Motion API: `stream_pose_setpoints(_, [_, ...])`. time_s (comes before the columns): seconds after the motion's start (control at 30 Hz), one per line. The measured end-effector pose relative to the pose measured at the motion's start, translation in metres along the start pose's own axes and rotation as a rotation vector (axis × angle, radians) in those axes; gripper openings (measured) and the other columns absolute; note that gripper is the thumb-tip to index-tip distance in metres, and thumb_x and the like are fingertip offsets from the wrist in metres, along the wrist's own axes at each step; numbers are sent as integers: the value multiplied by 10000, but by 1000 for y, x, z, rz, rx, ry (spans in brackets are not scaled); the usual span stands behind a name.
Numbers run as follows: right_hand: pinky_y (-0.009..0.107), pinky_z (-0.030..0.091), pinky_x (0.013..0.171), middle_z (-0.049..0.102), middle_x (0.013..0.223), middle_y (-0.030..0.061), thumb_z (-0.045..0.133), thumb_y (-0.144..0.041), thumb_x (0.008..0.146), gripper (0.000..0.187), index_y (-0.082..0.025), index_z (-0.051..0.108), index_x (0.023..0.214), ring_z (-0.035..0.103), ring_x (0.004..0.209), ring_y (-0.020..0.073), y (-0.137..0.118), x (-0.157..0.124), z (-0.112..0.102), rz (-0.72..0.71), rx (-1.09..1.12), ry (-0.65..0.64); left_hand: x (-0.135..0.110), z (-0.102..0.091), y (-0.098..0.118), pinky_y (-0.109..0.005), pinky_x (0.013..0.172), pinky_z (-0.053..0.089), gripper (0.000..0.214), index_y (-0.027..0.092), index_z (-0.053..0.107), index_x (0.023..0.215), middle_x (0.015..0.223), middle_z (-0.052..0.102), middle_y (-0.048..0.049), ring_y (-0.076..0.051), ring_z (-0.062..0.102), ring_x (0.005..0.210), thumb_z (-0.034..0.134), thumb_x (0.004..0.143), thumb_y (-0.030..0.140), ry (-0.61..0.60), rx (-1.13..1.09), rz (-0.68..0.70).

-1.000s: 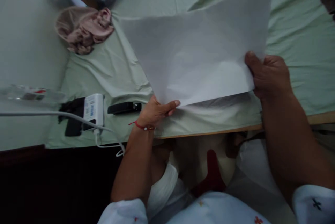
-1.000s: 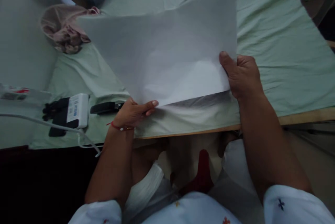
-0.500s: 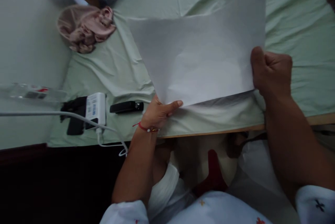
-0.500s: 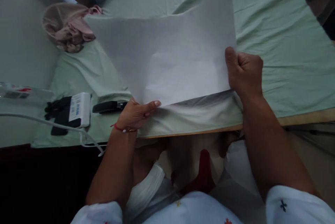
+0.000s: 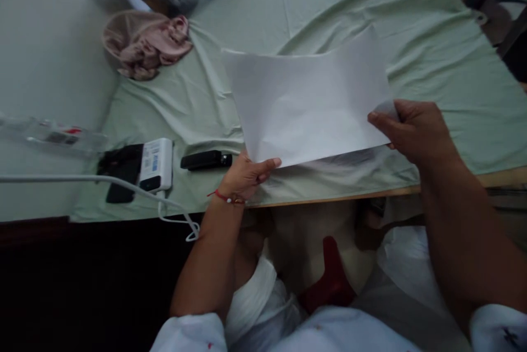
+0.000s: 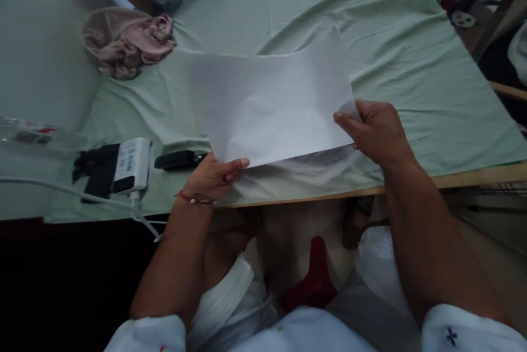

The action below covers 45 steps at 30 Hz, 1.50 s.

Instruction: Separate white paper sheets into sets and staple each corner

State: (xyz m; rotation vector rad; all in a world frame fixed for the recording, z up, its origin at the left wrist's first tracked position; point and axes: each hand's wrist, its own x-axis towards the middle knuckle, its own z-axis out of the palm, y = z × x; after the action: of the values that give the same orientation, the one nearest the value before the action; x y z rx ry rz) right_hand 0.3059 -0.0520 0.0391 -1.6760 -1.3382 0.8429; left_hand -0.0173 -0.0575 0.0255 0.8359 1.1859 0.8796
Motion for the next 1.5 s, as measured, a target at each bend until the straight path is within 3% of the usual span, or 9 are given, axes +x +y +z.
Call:
stream_pose_setpoints(0.27, [157, 339, 352, 601, 613, -33, 1019, -468, 542, 452, -160, 726, 697, 371, 404, 9, -5, -4, -2, 232, 541, -196, -7, -12, 5, -123, 364, 202, 529, 157, 602, 776, 565, 520, 124, 36, 291, 357, 1034, 482, 245, -93, -138, -59])
stream_pose_setpoints(0.37, [160, 399, 421, 675, 672, -8, 1007, -436, 591, 400, -168, 769, 770, 411, 421, 9, -5, -5, -10, 224, 512, -338, -7, -19, 5, -125, 361, 196, 520, 159, 573, 736, 534, 479, 131, 31, 282, 357, 1030, 503, 248, -78, -137, -49])
stream_pose_setpoints(0.47, [176, 322, 396, 667, 609, 24, 936, -494, 703, 421, -161, 689, 629, 397, 397, 26, -4, -7, -17, 216, 316, -455, -9, -24, 3, -129, 369, 202, 522, 160, 581, 756, 548, 490, 123, 26, 289, 373, 1029, 505, 255, -33, -125, -24])
stream_pose_setpoints(0.7, [228, 321, 420, 674, 650, 42, 872, -625, 722, 446, -195, 759, 676, 442, 456, 90, -2, -11, -14, 202, 56, -416, -16, -31, -4, -152, 389, 223, 509, 153, 621, 810, 618, 524, 92, 17, 301, 413, 1023, 544, 317, -17, -90, -55])
stream_pose_setpoints(0.8, [227, 411, 479, 647, 631, 38, 869, -647, 717, 456, -217, 747, 628, 502, 529, 115, -2, -10, -13, 197, 48, -397, -21, -35, -5, -152, 391, 207, 518, 154, 655, 893, 696, 573, 73, 24, 286, 427, 1020, 552, 293, -20, -133, -56])
stream_pose_setpoints(0.93, [243, 555, 612, 704, 721, 43, 958, -606, 591, 406, -250, 785, 681, 660, 709, 176, -2, -7, -1, 439, 214, -362, -27, -41, -7, -157, 392, 193, 496, 148, 652, 862, 656, 532, 79, 16, 277, 435, 1015, 558, 295, -40, -131, -106])
stream_pose_setpoints(1.07, [271, 563, 541, 740, 738, 53, 1022, -503, 448, 407, -239, 790, 654, 644, 627, 176, -3, -6, 24, 620, 401, -340, -29, -45, -11, -159, 387, 194, 491, 152, 634, 813, 616, 498, 86, 5, 289, 436, 1019, 559, 321, -37, -91, -137])
stream_pose_setpoints(1.33, [213, 478, 494, 685, 642, 25, 944, -444, 605, 318, -209, 736, 550, 566, 577, 119, -7, -2, 43, 438, 223, -340, -25, -53, -5, -153, 361, 240, 571, 139, 667, 787, 631, 540, 57, -1, 338, 420, 961, 627, 601, 85, -77, -164])
stream_pose_setpoints(1.5, [245, 446, 372, 607, 592, 23, 971, -422, 549, 343, -221, 694, 575, 526, 506, 141, -8, 2, 36, 448, 189, -234, -27, -64, -2, -128, 380, 214, 505, 138, 704, 916, 559, 510, 85, 0, 306, 413, 985, 658, 469, -3, -120, -183])
